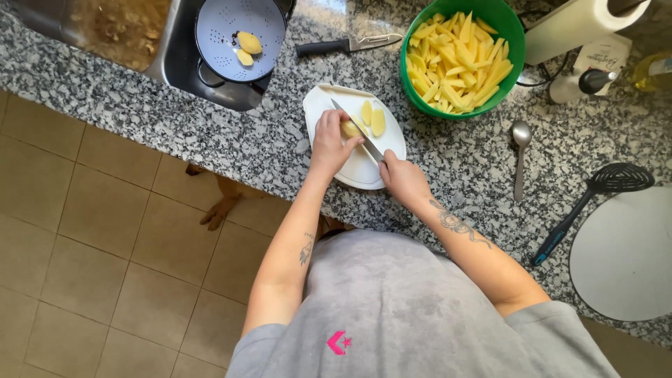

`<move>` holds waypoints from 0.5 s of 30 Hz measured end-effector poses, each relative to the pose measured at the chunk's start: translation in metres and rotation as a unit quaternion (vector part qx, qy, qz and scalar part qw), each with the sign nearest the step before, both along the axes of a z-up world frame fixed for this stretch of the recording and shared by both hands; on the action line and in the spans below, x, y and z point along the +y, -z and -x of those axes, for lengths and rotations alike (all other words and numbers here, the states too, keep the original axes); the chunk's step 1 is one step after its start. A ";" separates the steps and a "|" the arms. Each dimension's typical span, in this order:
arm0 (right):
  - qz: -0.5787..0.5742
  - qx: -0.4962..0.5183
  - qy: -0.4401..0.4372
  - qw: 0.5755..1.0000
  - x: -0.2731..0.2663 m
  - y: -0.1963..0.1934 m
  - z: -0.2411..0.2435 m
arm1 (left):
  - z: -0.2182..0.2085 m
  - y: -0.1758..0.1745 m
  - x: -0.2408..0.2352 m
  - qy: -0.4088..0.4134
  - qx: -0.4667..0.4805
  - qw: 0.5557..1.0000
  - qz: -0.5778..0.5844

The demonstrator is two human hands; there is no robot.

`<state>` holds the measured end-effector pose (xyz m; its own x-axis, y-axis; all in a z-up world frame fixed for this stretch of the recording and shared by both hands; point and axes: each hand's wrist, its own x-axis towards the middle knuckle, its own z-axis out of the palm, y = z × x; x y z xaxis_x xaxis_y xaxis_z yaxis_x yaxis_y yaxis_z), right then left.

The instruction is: The person slices peeled potatoes into strips on a white cutting board using a knife and places them into a green bowl. They then move to the stove to stir frying potatoes in a pan with a fork and transfer cooked fries onto a paper towel-lined plate. The person returns to the cutting board to continue slicing more potatoes.

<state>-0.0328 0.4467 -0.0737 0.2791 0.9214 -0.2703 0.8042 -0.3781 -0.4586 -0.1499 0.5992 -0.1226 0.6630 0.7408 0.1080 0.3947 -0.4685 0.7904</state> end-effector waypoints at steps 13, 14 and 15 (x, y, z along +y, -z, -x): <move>-0.008 0.017 0.012 1.000 -0.020 -0.057 -0.014 | 0.019 0.001 0.009 0.058 0.041 0.997 -0.028; 0.014 0.001 0.001 1.000 -0.027 -0.066 -0.018 | 0.022 0.011 0.017 0.073 0.042 0.995 -0.060; 0.015 0.001 -0.003 1.000 -0.033 -0.072 -0.021 | 0.024 0.009 0.022 0.070 0.043 0.995 -0.059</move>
<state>-0.0118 0.4140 -0.0014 0.2731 0.9147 -0.2978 0.8052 -0.3868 -0.4494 -0.1737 0.6215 -0.1320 0.7693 0.6260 0.1282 0.3821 -0.6115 0.6929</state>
